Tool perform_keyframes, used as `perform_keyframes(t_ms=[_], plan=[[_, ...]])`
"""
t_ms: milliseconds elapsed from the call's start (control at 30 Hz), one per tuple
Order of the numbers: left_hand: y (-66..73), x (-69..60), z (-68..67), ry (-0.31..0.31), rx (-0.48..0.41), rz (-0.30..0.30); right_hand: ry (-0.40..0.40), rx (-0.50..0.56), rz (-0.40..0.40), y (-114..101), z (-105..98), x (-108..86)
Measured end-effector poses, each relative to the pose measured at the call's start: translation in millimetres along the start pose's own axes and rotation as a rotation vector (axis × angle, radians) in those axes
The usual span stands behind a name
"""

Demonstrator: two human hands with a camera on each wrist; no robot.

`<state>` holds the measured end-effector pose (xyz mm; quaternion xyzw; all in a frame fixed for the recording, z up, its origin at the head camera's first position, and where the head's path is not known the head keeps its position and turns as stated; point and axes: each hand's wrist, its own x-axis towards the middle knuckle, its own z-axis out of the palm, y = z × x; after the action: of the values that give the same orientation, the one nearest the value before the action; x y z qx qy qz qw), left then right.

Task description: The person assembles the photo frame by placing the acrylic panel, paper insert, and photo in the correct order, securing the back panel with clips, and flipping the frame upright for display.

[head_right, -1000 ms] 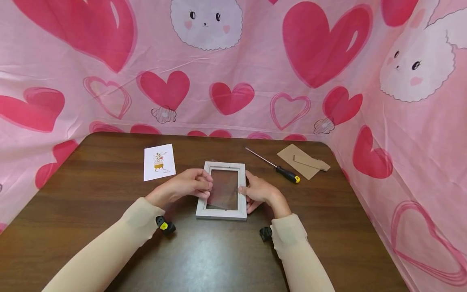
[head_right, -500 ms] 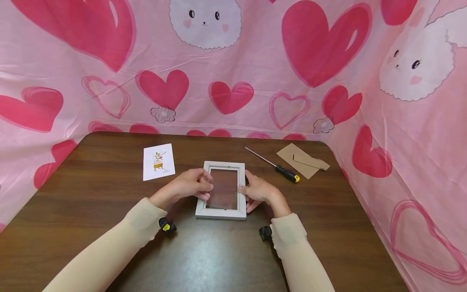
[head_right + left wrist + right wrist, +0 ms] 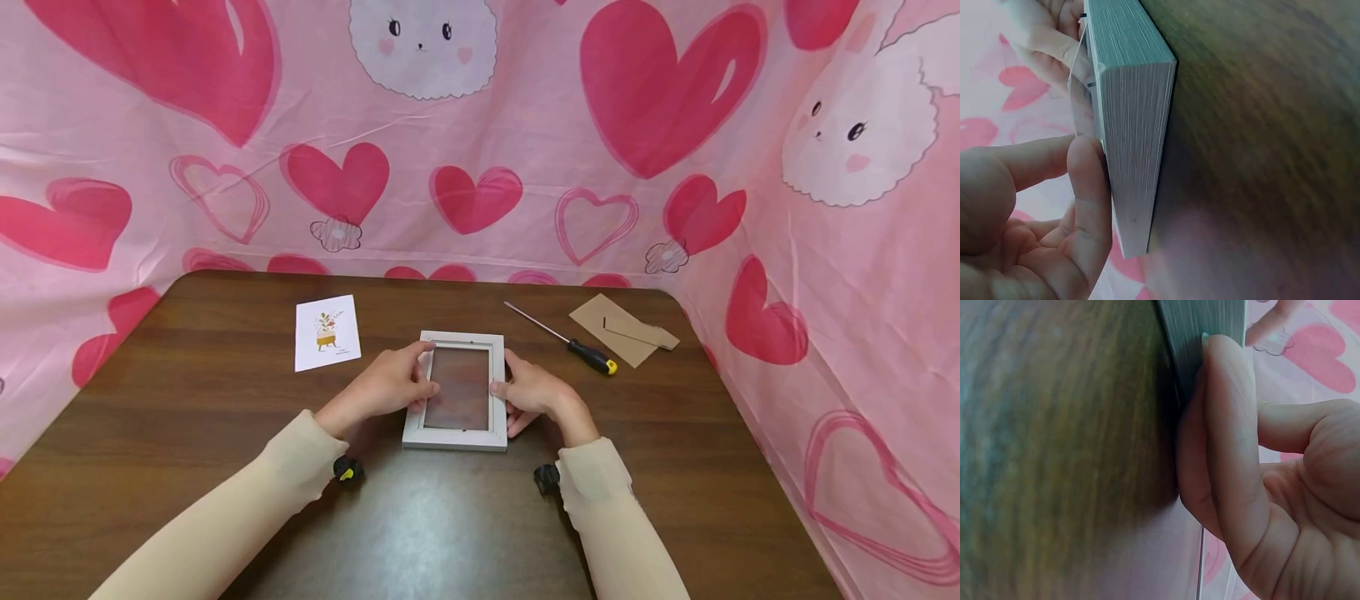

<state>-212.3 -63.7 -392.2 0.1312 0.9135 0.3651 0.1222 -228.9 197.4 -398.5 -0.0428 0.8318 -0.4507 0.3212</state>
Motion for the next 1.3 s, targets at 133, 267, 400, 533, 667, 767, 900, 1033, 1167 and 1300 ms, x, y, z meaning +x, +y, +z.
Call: perform_keyframes(t_ms=[133, 267, 400, 533, 667, 767, 900, 1033, 1167, 1300], plan=[[4.1, 0.1, -0.2, -0.022, 0.087, -0.015, -0.004, 0.006, -0.002, 1.2, 0.3, 0.7], [8.0, 0.6, -0.2, -0.056, 0.153, -0.025, -0.004, 0.009, -0.001, 1.5, -0.1, 1.1], [8.7, 2.9, 1.1, -0.087, 0.233, 0.020, -0.006, 0.009, 0.001, 1.3, -0.6, 0.9], [12.0, 3.5, 1.1, -0.125, 0.291, 0.050, -0.010, 0.005, 0.000, 0.9, -0.9, 0.6], [14.8, 2.4, 1.0, -0.146, 0.316, 0.043, -0.010, 0.001, -0.007, 0.5, -0.9, 0.7], [14.8, 1.7, 1.4, -0.154, 0.341, 0.047, -0.011, 0.007, -0.007, 0.4, -0.3, 0.8], [12.1, 1.7, 2.4, -0.158, 0.355, 0.066, -0.008, 0.013, -0.003, -0.1, 0.3, 0.5], [9.8, 2.4, 2.6, -0.152, 0.352, 0.081, -0.004, 0.008, 0.000, -0.9, 0.4, -0.4], [8.2, 3.6, 2.2, -0.143, 0.349, 0.084, -0.006, 0.005, -0.004, -1.1, 0.6, -0.8], [7.8, 4.1, 1.5, -0.142, 0.341, 0.075, -0.007, 0.002, -0.001, -1.4, 0.0, -1.0]])
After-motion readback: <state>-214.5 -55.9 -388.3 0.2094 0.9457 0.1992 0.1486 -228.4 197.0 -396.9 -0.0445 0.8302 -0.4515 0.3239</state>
